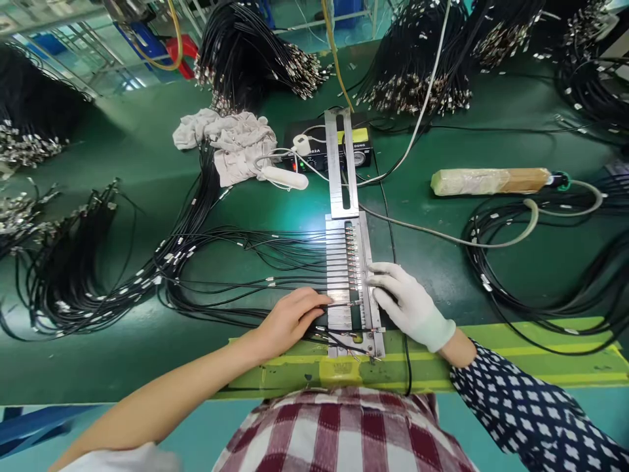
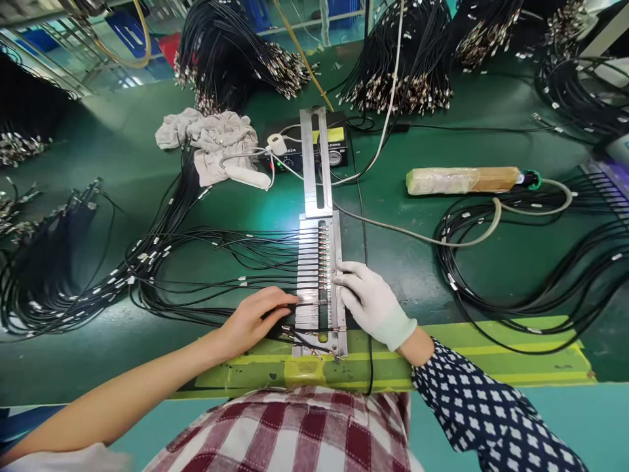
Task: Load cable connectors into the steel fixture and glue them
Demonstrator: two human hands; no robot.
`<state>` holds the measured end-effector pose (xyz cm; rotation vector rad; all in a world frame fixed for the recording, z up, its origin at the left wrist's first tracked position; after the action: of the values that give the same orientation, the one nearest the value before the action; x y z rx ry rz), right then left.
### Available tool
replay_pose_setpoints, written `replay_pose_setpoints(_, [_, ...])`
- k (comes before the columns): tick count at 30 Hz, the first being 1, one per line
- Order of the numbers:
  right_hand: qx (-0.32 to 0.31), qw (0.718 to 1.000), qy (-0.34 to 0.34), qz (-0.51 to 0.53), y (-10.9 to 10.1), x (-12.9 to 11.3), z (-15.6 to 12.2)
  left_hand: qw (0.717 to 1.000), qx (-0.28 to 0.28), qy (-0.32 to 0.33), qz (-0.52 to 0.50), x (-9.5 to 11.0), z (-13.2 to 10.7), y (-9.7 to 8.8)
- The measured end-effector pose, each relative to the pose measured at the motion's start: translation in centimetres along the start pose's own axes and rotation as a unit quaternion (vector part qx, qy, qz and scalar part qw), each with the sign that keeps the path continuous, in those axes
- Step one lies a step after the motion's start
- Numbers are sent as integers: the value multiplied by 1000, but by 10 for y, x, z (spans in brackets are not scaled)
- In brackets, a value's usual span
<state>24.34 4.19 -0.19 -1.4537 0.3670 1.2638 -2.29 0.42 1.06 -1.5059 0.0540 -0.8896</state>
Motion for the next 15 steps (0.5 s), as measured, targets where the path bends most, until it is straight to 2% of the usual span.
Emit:
replay_pose_setpoints(2, [3, 1000, -1, 2, -1, 0, 1, 998, 31, 39, 29, -5, 3, 2])
replay_pose_setpoints(5, [3, 1000, -2, 2, -1, -1, 2, 993, 17, 85, 86, -9, 8, 4])
replay_pose_setpoints(11, [3, 1000, -3, 4, -2, -1, 3, 977, 18, 132, 166, -5, 15, -4])
replay_pose_setpoints(15, [1, 1000, 1, 6, -2, -1, 4, 974, 13, 138, 178, -5, 15, -7])
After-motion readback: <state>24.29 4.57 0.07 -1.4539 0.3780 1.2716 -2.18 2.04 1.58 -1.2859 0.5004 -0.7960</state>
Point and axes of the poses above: each hand's wrist, its own z-axis towards the middle knuckle, its own y-axis out of the palm, x = y × z, the point moved 2 cm from there along z, towards the middle knuckle, and after that the axes turned 14 degrees about z, right-handed, at the moved point
